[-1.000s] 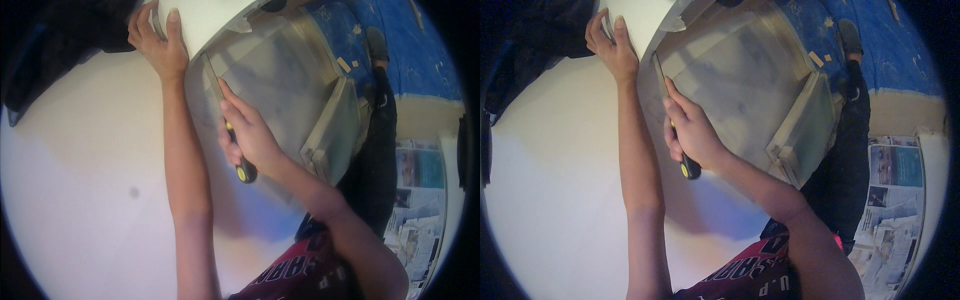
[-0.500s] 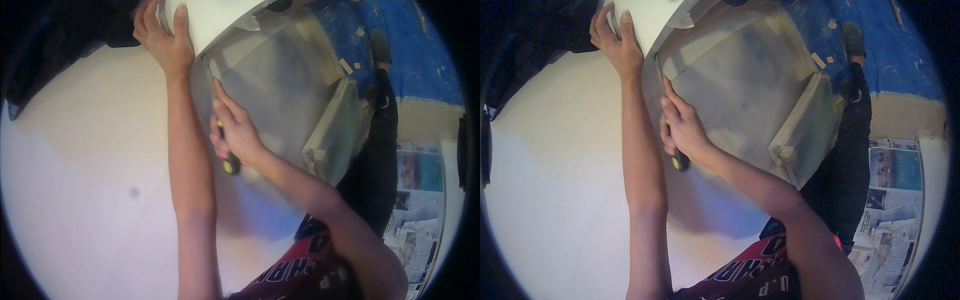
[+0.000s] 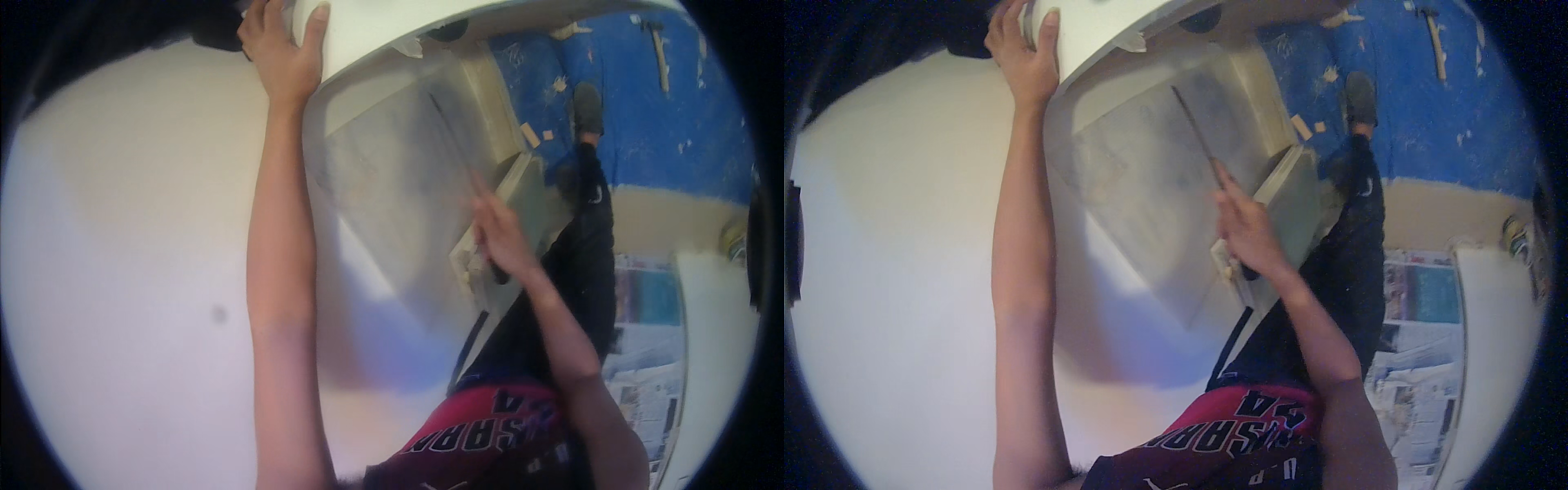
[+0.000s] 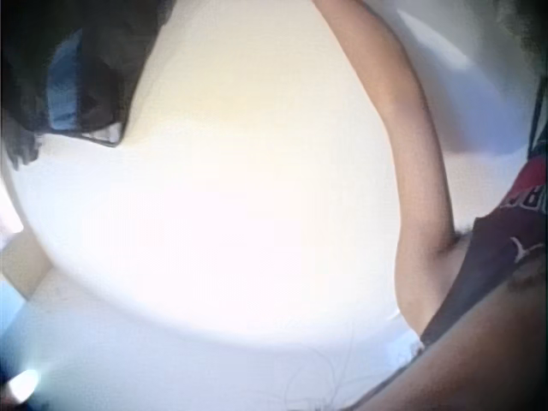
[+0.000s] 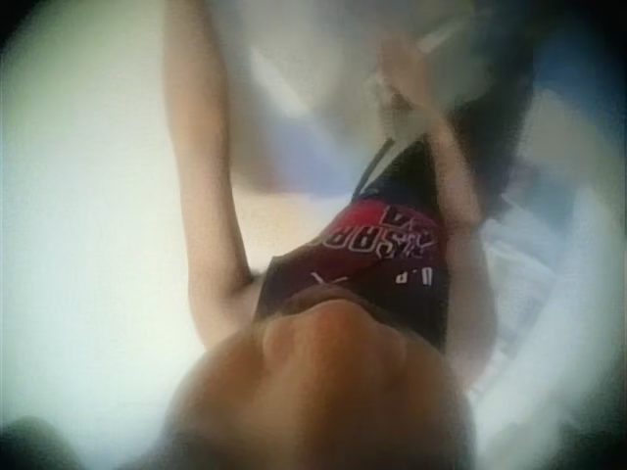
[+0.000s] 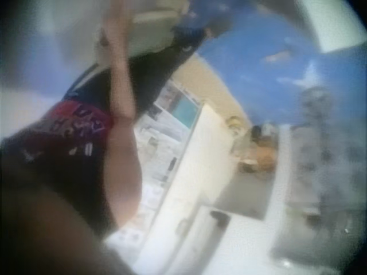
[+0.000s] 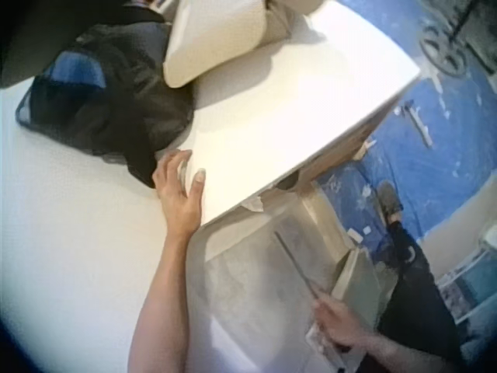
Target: The person is installing a white wooden shelf unit against a wall. They use a utility knife to trim a plastic protective film along the edge of the shelf and a hammer to drive nails into the top edge of the unit to secure it.
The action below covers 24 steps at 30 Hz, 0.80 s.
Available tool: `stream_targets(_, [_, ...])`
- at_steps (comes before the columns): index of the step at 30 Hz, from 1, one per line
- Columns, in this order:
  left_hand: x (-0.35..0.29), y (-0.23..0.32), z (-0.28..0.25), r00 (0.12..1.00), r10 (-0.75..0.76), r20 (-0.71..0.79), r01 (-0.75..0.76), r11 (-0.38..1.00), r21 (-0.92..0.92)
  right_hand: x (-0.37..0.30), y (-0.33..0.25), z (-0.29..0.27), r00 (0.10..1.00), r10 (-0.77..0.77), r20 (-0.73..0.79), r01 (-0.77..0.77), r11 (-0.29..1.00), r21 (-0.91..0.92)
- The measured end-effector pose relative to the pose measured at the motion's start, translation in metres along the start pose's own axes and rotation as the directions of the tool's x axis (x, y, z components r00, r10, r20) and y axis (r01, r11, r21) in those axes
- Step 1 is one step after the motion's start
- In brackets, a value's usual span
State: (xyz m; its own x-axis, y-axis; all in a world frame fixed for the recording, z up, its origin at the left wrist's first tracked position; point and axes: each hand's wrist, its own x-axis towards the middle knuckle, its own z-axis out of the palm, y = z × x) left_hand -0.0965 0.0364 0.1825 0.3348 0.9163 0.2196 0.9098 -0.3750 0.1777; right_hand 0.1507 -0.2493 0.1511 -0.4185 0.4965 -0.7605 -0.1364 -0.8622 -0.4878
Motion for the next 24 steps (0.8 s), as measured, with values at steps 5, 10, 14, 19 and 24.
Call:
stream_targets(5, [-0.002,0.004,-0.023,0.997,-0.079,0.008,0.078,0.994,0.07,-0.036,-0.028,-0.092,0.992,-0.015,-0.129,-0.057,0.841,-0.538])
stream_targets(10, [-0.021,-0.002,-0.015,0.982,-0.176,-0.074,0.181,0.982,0.061,-0.05,-0.041,-0.157,0.996,-0.084,-0.025,0.061,0.871,-0.487])
stream_targets(14, [-0.04,0.122,0.003,0.687,-0.532,-0.495,0.403,0.846,-0.349,-0.051,-0.103,-0.174,0.997,0.033,0.065,0.004,0.865,-0.501])
stream_targets(19, [-0.087,0.173,0.076,0.095,-0.983,0.154,-0.11,-0.164,-0.98,-0.052,-0.215,-0.21,0.963,0.039,0.268,0.248,0.265,-0.932])
stream_targets(24, [-0.073,0.116,0.099,0.332,-0.93,-0.157,-0.743,-0.155,-0.651,-0.053,-0.27,-0.186,0.914,-0.036,0.405,0.403,0.204,-0.892])
